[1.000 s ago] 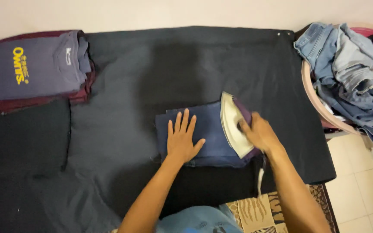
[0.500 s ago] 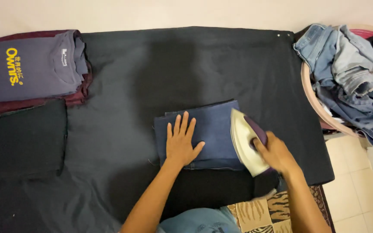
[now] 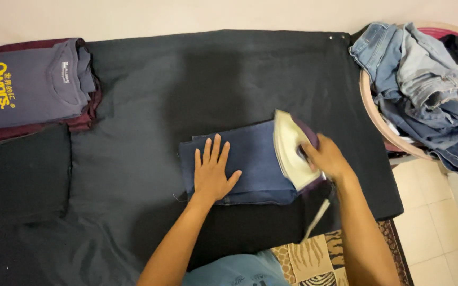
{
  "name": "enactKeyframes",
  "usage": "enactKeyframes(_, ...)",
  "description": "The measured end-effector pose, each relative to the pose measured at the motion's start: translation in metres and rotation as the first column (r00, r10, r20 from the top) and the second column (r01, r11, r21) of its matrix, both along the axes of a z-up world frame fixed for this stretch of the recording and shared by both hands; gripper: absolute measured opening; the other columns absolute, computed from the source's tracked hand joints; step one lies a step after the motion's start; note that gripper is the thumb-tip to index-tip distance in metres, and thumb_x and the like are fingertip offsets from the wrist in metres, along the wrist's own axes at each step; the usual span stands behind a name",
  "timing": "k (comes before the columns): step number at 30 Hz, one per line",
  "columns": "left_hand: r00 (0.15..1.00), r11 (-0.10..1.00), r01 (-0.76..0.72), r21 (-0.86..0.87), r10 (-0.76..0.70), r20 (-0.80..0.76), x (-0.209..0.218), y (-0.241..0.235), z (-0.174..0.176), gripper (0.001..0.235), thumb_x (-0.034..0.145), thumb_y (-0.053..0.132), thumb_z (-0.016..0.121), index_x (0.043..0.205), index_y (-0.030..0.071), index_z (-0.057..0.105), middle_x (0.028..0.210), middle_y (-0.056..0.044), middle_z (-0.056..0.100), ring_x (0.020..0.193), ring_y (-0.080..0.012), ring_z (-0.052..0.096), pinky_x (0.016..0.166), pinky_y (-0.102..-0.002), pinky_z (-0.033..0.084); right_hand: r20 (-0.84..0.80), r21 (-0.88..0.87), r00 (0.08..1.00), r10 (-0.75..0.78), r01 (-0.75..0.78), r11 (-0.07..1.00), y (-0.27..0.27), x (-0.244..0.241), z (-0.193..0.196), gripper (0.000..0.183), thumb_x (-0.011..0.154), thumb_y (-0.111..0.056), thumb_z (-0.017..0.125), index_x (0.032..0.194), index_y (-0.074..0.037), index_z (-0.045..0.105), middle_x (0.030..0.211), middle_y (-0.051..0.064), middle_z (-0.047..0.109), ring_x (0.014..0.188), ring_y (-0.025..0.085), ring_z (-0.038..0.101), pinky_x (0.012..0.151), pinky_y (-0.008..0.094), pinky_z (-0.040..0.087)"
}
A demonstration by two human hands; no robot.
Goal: Iron and fold a pair of denim jeans on a flat surface.
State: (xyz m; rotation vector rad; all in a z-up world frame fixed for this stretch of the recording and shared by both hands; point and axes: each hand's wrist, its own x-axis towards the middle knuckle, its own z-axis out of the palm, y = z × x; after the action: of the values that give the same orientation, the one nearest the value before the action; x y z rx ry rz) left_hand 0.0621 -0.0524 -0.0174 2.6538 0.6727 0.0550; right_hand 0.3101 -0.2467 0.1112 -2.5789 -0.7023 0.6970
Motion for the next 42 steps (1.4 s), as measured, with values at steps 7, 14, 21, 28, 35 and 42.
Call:
enactKeyframes(7, 1.0, 0.999, 0.004, -0.045, -0.004, -0.002, 0.004, 0.002, -0.008, 0.092, 0.092, 0.065, 0.052, 0.164, 0.017, 0.019, 0.173, -0.013, 0.001, 0.157, -0.0369, 0.001, 0.122, -0.063, 0.002, -0.153, -0.088, 0.967, -0.205, 0.194, 0.977, -0.077, -0.04, -0.005, 0.035, 0.089, -0.036, 0.068, 0.097, -0.002, 0.071, 0.053, 0.017, 0.068, 0.066, 0.036, 0.072, 0.07, 0.045, 0.053)
enactKeyframes(14, 0.998, 1.0, 0.014, -0.013, -0.015, -0.054, 0.001, 0.002, -0.001, 0.092, 0.093, 0.066, 0.048, 0.165, 0.017, 0.016, 0.173, -0.012, -0.002, 0.158, -0.0363, -0.002, 0.122, -0.062, 0.001, -0.088, 0.039, 0.995, -0.039, 0.043, 0.998, 0.0, 0.007, -0.003, 0.037, 0.092, -0.037, 0.065, 0.097, 0.0, 0.066, 0.063, 0.023, 0.067, 0.072, 0.04, 0.07, 0.074, 0.046, 0.051)
enactKeyframes(21, 0.993, 0.997, 0.018, -0.069, -0.026, -0.118, 0.003, 0.003, 0.005, 0.093, 0.093, 0.068, 0.046, 0.165, 0.018, 0.013, 0.173, -0.012, -0.005, 0.158, -0.0357, -0.004, 0.123, -0.062, 0.0, -0.112, 0.059, 0.992, -0.057, 0.064, 0.996, -0.037, -0.014, -0.006, 0.034, 0.089, -0.031, 0.068, 0.093, 0.003, 0.066, 0.058, 0.027, 0.064, 0.064, 0.04, 0.066, 0.067, 0.047, 0.049)
enactKeyframes(28, 0.998, 0.995, 0.0, -0.098, -0.006, -0.059, 0.001, 0.001, 0.009, 0.091, 0.094, 0.062, 0.05, 0.165, 0.016, 0.015, 0.173, -0.012, -0.005, 0.158, -0.0358, -0.003, 0.123, -0.062, -0.001, -0.134, -0.118, 0.978, -0.158, 0.142, 0.983, -0.066, -0.066, 0.008, 0.037, 0.088, -0.041, 0.069, 0.103, -0.007, 0.071, 0.055, 0.017, 0.07, 0.065, 0.035, 0.075, 0.068, 0.042, 0.053)
enactKeyframes(35, 0.988, 0.988, -0.15, -0.048, 0.151, 0.026, -0.037, 0.012, 0.013, 0.089, 0.095, 0.056, 0.057, 0.162, 0.008, 0.023, 0.171, -0.02, 0.007, 0.156, -0.04, 0.008, 0.122, -0.063, 0.009, 0.008, -0.021, 0.993, 0.12, -0.12, 0.993, 0.074, -0.066, -0.002, 0.049, 0.091, -0.046, 0.064, 0.111, -0.001, 0.066, 0.097, 0.032, 0.071, 0.104, 0.051, 0.068, 0.086, 0.057, 0.052)
enactKeyframes(42, 0.983, 0.97, -0.186, -0.159, 0.184, -0.028, -0.055, 0.013, 0.012, 0.089, 0.093, 0.057, 0.056, 0.162, 0.011, 0.023, 0.172, -0.017, 0.004, 0.158, -0.0368, 0.005, 0.121, -0.064, 0.015, 0.026, -0.062, 0.991, 0.128, -0.126, 0.99, 0.099, -0.077, 0.004, 0.053, 0.088, -0.044, 0.064, 0.114, 0.002, 0.067, 0.104, 0.033, 0.071, 0.111, 0.051, 0.066, 0.09, 0.06, 0.051)
